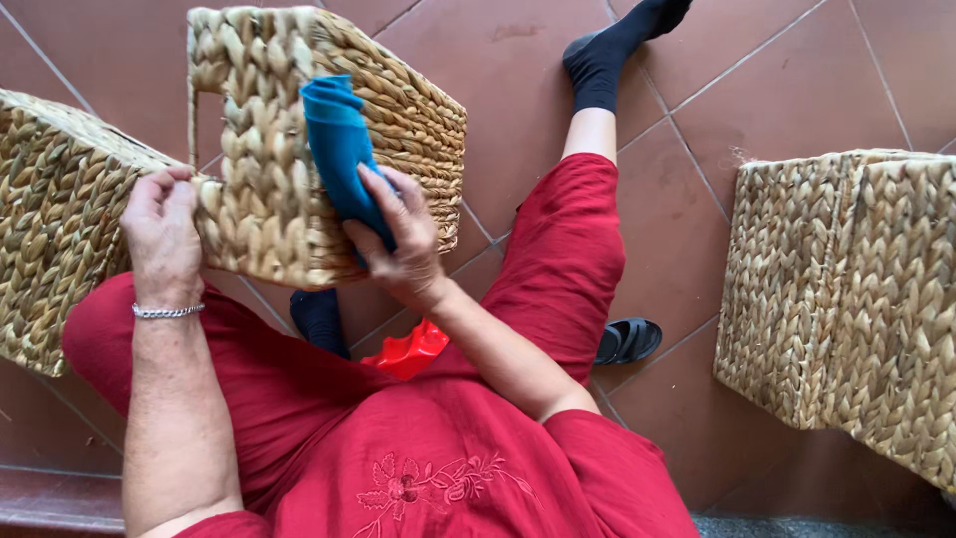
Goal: The person sits on the floor and wipes a woven basket with a blue cloth, then uses scissors to trim loose fibers from the basket's surface. The person continues wiping the basket after trimming.
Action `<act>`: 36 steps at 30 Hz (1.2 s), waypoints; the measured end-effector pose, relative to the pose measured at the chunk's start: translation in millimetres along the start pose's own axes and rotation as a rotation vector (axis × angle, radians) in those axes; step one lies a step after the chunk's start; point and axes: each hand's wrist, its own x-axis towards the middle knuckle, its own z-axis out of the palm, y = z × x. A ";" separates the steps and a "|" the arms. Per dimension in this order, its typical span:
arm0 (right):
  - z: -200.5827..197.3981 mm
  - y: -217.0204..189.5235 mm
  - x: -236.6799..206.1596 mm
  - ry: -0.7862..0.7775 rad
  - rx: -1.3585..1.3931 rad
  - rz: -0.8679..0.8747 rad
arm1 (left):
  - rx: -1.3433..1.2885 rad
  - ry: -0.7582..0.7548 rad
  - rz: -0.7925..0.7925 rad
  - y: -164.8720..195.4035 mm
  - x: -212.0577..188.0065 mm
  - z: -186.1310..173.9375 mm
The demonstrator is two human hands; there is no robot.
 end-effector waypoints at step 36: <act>55.0 122.8 122.3 -0.238 0.642 0.681 | 0.131 0.101 -0.104 -10.5 129.1 -154.7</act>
